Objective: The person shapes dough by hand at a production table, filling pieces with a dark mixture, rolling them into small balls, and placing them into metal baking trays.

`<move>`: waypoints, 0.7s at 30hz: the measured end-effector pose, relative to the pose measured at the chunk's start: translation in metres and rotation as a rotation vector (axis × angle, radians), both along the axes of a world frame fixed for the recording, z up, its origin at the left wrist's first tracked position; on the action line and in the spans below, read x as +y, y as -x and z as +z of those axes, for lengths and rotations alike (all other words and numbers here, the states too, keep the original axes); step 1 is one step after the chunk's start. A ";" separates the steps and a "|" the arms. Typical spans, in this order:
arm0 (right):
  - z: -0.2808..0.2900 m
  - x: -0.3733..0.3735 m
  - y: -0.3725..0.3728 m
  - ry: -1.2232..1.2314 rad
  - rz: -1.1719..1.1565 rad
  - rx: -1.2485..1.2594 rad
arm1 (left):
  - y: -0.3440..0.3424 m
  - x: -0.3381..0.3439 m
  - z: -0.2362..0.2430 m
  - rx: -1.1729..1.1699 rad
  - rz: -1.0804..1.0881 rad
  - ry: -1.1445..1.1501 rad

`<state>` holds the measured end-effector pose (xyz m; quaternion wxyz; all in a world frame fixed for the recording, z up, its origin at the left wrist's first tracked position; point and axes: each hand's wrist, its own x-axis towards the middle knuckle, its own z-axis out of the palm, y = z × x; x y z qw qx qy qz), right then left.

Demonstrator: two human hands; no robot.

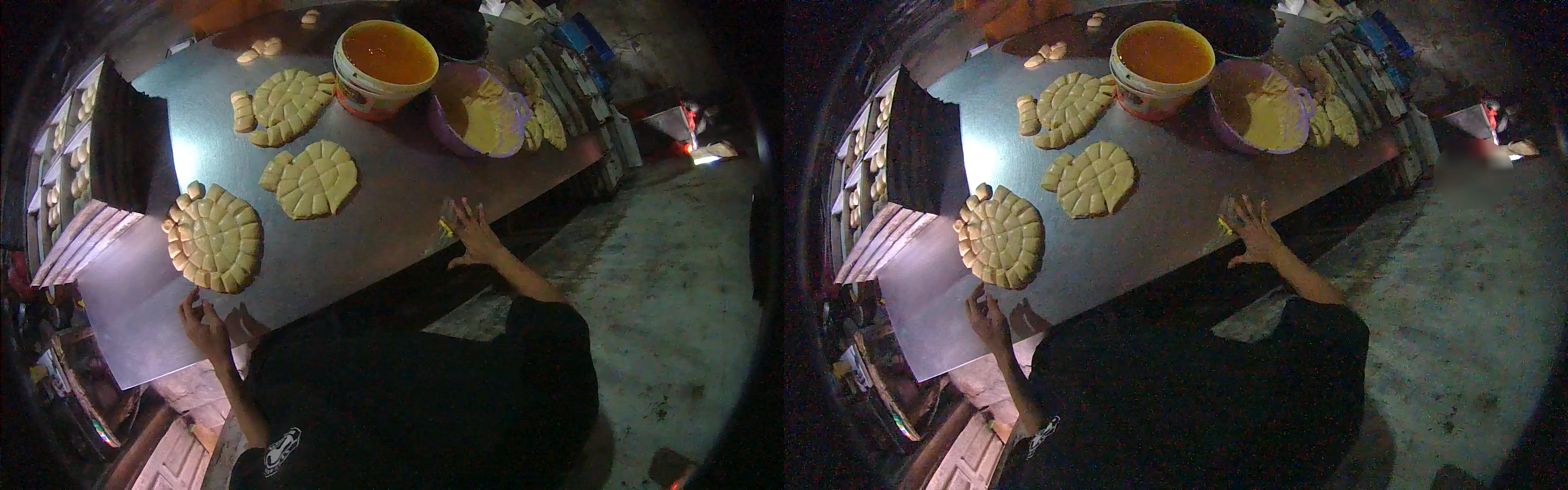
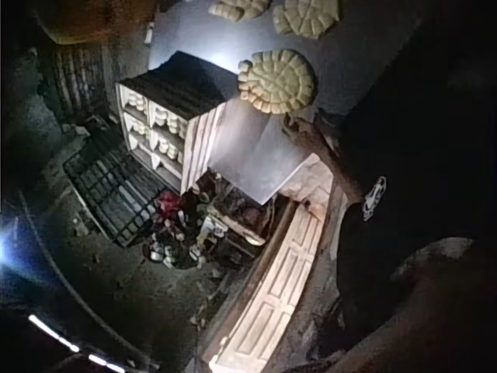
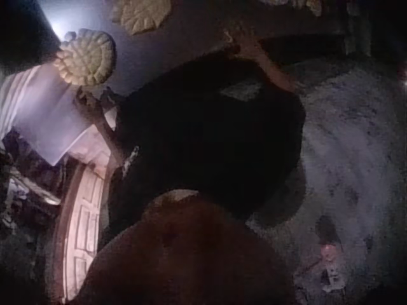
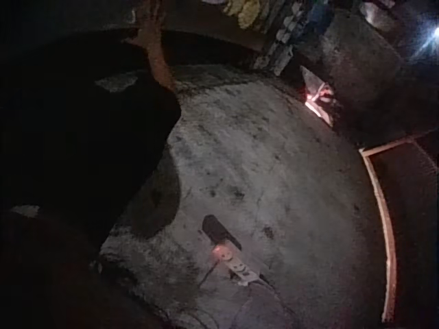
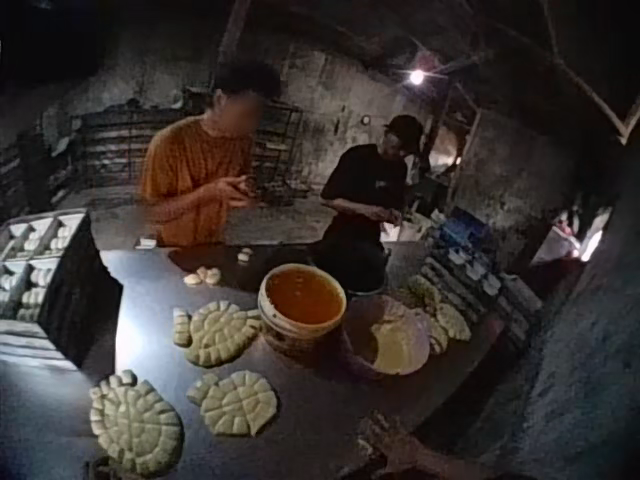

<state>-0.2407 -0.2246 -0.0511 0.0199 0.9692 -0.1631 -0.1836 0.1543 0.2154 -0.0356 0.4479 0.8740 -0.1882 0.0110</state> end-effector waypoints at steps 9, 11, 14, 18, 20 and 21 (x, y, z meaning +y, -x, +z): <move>-0.028 0.055 0.002 0.056 -0.198 -0.062 | -0.036 0.017 -0.004 0.094 -0.014 0.055; -0.034 0.066 0.006 0.074 -0.227 -0.060 | -0.042 0.021 -0.004 0.104 -0.033 0.051; -0.038 0.087 -0.001 0.077 -0.221 -0.089 | -0.052 0.034 -0.006 0.075 -0.046 0.008; -0.025 0.115 -0.014 0.021 -0.118 -0.122 | -0.061 0.053 -0.015 0.107 -0.036 0.065; -0.015 0.118 -0.021 -0.114 -0.195 -0.274 | -0.064 0.063 -0.021 0.081 -0.044 0.066; -0.012 0.119 -0.025 -0.233 -0.317 -0.424 | -0.066 0.063 -0.019 0.086 -0.036 0.045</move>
